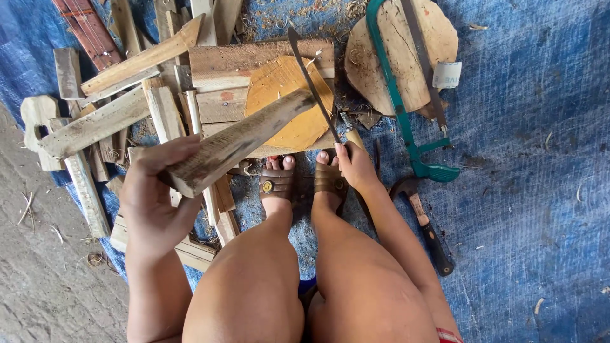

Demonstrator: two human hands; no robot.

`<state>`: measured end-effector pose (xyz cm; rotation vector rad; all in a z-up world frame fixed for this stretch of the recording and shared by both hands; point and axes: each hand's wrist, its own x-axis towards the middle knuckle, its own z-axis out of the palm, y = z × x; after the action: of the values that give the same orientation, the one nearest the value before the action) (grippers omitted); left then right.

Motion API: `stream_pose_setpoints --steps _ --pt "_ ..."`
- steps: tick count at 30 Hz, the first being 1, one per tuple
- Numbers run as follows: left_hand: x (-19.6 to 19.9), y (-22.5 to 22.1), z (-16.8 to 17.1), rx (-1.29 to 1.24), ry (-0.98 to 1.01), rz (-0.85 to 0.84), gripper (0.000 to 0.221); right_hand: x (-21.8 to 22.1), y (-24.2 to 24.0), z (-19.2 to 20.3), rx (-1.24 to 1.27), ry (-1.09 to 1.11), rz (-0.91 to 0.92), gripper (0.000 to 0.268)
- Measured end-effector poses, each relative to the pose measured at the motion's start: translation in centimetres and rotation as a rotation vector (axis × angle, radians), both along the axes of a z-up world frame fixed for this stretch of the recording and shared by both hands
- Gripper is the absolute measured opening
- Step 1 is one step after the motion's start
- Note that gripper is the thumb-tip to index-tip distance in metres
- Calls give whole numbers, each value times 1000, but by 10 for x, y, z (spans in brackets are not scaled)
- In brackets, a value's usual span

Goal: Shaping a wooden component using a hand saw and a large blade

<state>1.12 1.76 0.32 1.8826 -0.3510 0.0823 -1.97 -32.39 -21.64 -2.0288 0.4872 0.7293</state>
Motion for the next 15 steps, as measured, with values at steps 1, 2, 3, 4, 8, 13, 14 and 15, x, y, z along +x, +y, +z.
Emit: stream_pose_setpoints --steps 1,2,3,4,8,13,14,15 --pt "1 -4 1 1 3 0 38 0 0 1 1 3 0 43" --pt "2 -8 2 90 -61 24 33 0 1 2 -4 8 1 43" --pt "3 -12 3 179 -127 47 28 1 1 3 -10 11 2 43" --pt "2 -11 4 179 -125 46 28 0 1 2 -10 12 2 43" --pt "2 -15 18 209 -31 -29 36 -2 1 -1 1 -17 17 44" --pt "2 -19 23 292 -26 -16 47 -1 0 1 13 1 3 44" --pt "1 -19 24 324 -25 -9 49 -2 0 2 47 -17 -2 45" --pt "1 -19 25 356 -22 -1 51 -2 -1 3 81 -33 -7 47"
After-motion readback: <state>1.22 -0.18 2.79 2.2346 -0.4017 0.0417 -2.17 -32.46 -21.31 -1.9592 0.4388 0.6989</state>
